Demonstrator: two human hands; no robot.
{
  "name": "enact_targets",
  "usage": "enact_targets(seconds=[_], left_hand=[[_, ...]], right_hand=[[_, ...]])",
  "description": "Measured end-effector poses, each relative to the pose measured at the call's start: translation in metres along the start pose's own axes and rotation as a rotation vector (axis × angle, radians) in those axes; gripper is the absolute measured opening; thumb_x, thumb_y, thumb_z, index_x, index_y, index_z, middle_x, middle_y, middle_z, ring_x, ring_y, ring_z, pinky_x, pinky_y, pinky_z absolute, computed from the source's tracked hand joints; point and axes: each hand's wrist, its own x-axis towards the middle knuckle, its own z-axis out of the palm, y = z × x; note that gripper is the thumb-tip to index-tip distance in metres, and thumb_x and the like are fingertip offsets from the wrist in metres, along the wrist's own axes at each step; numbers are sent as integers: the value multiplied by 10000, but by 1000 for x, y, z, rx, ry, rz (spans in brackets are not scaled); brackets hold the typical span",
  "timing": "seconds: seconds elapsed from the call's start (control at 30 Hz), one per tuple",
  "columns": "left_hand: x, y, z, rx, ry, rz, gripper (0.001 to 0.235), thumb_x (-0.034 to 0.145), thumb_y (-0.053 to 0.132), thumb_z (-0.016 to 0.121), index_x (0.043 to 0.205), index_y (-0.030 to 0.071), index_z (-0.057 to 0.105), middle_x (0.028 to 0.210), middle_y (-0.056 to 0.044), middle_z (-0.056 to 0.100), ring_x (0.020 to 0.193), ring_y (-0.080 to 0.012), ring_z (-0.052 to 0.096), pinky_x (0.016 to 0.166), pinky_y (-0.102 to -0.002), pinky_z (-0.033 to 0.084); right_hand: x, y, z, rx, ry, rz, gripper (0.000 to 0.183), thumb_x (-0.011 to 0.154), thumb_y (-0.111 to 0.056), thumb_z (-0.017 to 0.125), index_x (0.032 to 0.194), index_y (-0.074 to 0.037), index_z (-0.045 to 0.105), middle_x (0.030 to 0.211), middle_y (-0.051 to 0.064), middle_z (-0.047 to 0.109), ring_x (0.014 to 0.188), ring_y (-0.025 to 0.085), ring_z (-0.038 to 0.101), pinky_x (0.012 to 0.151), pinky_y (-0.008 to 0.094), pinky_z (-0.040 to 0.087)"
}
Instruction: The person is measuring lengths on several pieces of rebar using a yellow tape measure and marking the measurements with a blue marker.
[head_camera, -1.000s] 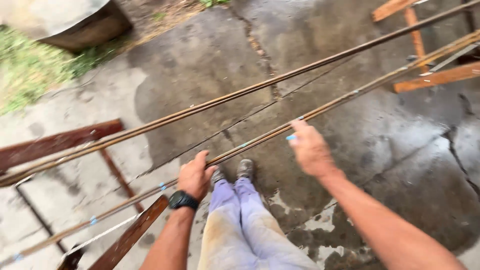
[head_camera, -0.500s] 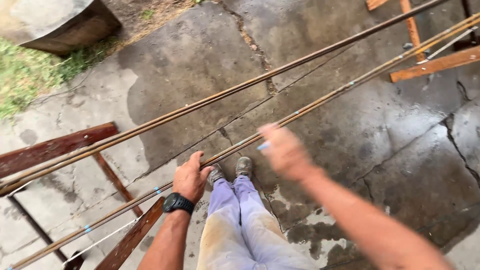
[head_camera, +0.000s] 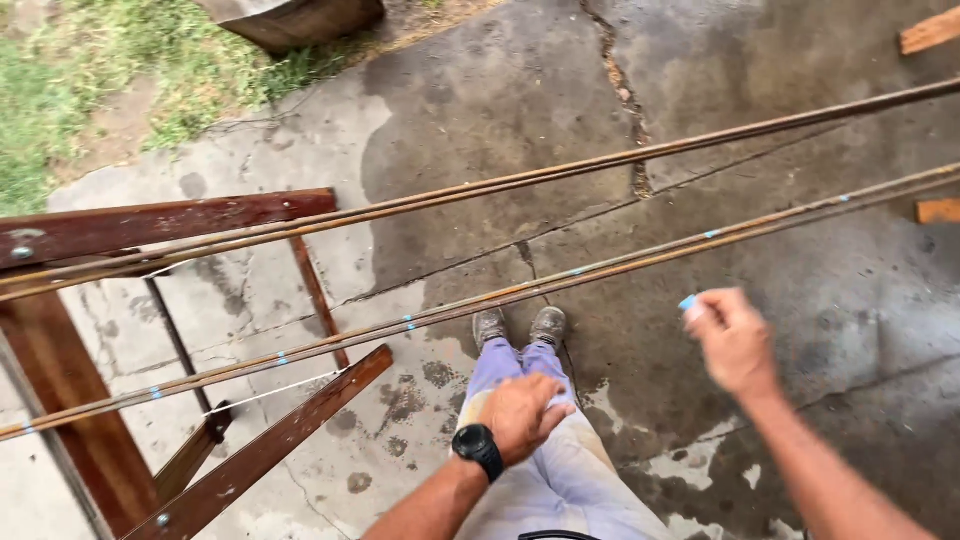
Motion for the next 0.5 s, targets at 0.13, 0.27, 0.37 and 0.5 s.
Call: enact_targets(seconds=[0.13,0.27,0.37,0.5], left_hand=[[-10,-26,24,-257,23,-339,331,927,459,620,1096,181,680,1098,-32,734,951,-266,684,817,-400,493],[12,-47,19,-1033,349,-667,331,913,358,697,1124,104,673,1013,-58,723,890,-177,680,785,-300,547],[36,-46,0,-1381,461,-748,563,914,420,717,1341,83,571,1243,-135,702,1020,-257,735,797,-286,588],[69,-41,-10,-1716,547,-761,574,900,383,760,1335,82,539,1312,-121,664,1087,-277,709,838,-280,600]], right_hand=[[-29,-53,37,57,-205,115,207,892,-233,690,1074,-143,725,953,-1,754,848,126,663,796,293,505],[-21,-97,54,163,-250,45,183,891,-234,705,1061,-183,748,912,-6,782,802,123,721,763,296,572],[-4,-125,58,188,-215,-30,163,891,-180,726,1049,-186,765,829,38,769,748,179,716,720,364,585],[21,-139,69,148,-178,-154,149,881,-150,718,1026,-149,752,840,92,754,792,277,723,709,418,570]])
